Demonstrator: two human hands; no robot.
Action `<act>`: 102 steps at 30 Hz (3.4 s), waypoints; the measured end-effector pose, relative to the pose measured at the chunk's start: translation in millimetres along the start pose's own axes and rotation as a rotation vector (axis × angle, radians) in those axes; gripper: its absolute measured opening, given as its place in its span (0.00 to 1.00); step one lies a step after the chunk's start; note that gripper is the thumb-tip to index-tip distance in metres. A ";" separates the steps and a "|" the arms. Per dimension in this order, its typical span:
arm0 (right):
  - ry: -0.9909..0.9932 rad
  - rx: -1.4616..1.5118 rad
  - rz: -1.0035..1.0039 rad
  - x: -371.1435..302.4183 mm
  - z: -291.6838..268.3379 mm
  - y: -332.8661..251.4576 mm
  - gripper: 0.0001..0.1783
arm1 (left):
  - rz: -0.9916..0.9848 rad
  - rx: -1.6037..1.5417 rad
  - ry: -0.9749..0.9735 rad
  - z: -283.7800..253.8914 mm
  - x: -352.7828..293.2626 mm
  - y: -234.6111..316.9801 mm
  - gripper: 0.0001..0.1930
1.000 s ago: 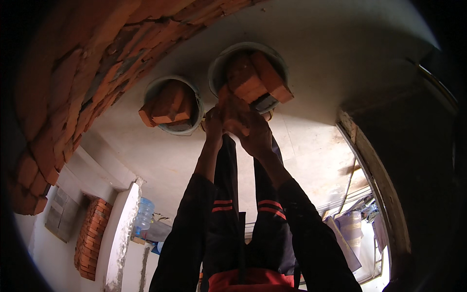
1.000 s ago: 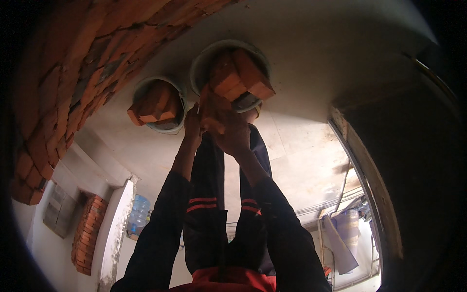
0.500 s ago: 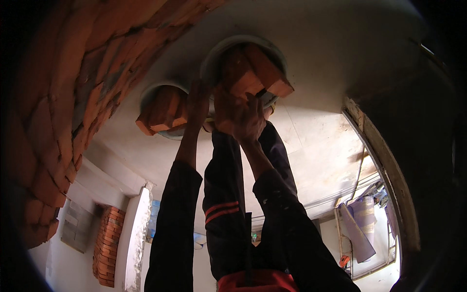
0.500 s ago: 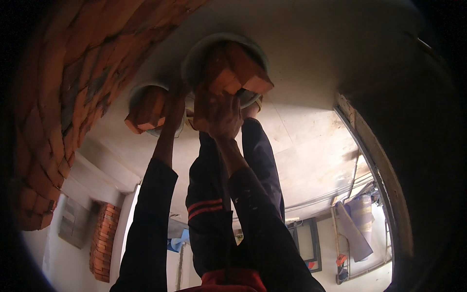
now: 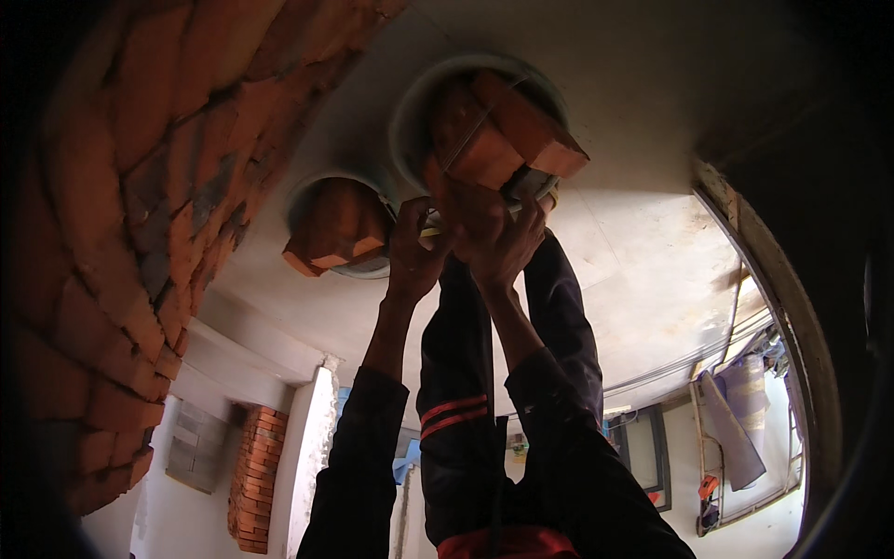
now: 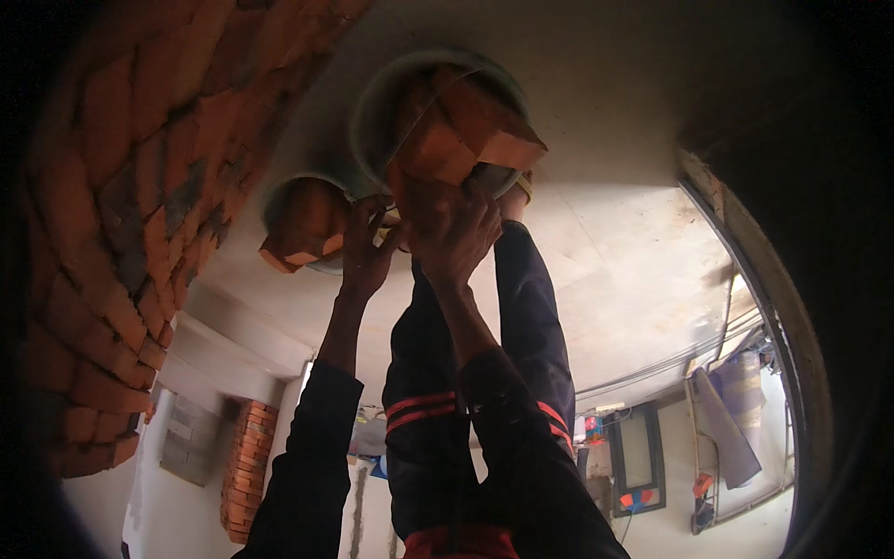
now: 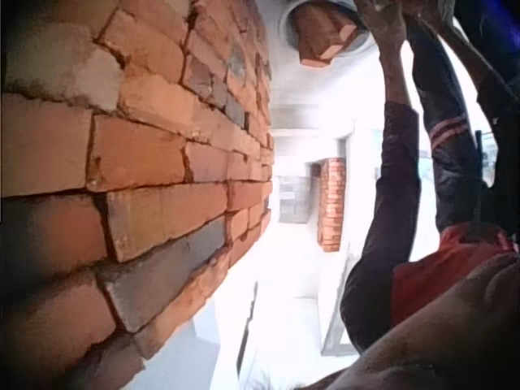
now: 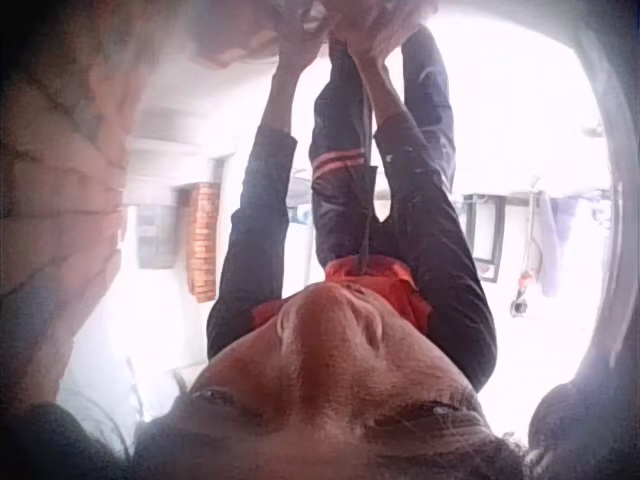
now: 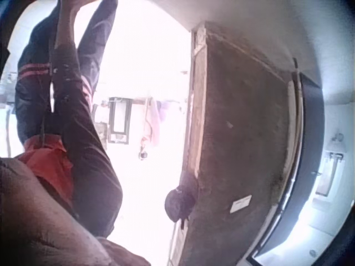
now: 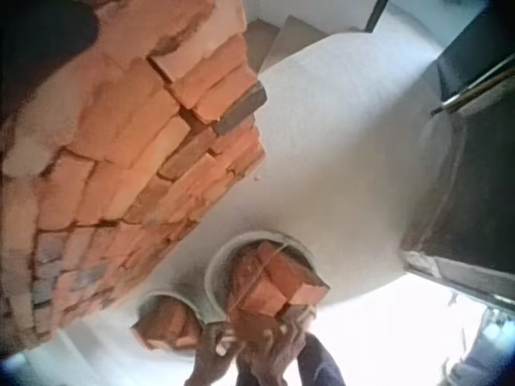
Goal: The person walks up a staircase carrying a bucket and places it on a landing. They then pick up red bricks from a pile and place them into the bucket one by one. The person repeats this process, filling the bucket with bricks.
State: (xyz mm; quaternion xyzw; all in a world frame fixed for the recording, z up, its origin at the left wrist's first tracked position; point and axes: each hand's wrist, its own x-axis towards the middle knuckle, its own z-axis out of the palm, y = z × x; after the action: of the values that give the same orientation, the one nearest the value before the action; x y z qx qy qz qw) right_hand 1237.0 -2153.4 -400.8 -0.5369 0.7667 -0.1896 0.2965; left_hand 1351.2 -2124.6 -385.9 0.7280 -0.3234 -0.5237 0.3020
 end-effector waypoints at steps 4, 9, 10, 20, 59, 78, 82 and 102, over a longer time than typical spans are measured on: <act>-0.021 -0.118 -0.105 0.7 7.0 5.8 0.32 | -0.011 -0.033 -0.028 -9.7 13.9 6.1 0.18; -0.009 -0.093 -0.148 6.3 10.7 14.6 0.31 | 0.048 0.032 -0.064 7.1 -1.1 17.5 0.16; -0.003 -0.097 -0.152 10.8 13.6 16.1 0.33 | 0.135 0.097 -0.063 12.9 -2.3 13.6 0.17; -0.089 -0.131 -0.040 10.2 5.1 6.6 0.34 | 0.061 0.020 -0.056 19.8 -5.9 17.0 0.15; 0.030 0.073 -0.054 24.4 24.6 19.2 0.28 | -0.026 0.193 -0.098 28.6 11.8 60.8 0.13; -0.631 0.554 0.126 39.1 -25.4 49.7 0.19 | -0.416 0.058 -0.031 15.4 -99.0 25.1 0.19; -0.757 1.036 0.584 62.9 -45.5 -15.8 0.23 | -0.495 0.079 0.003 14.6 -167.8 -6.8 0.17; -0.445 0.857 0.889 44.1 -19.0 -38.6 0.14 | -0.747 -0.321 0.208 20.6 -290.9 30.5 0.16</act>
State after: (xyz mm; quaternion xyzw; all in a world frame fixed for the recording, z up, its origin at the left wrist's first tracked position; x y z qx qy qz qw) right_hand 1241.0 -2208.7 -374.1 -0.0297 0.6925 -0.2219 0.6858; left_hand 1256.2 -1916.3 -202.8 0.7878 0.0807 -0.5648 0.2321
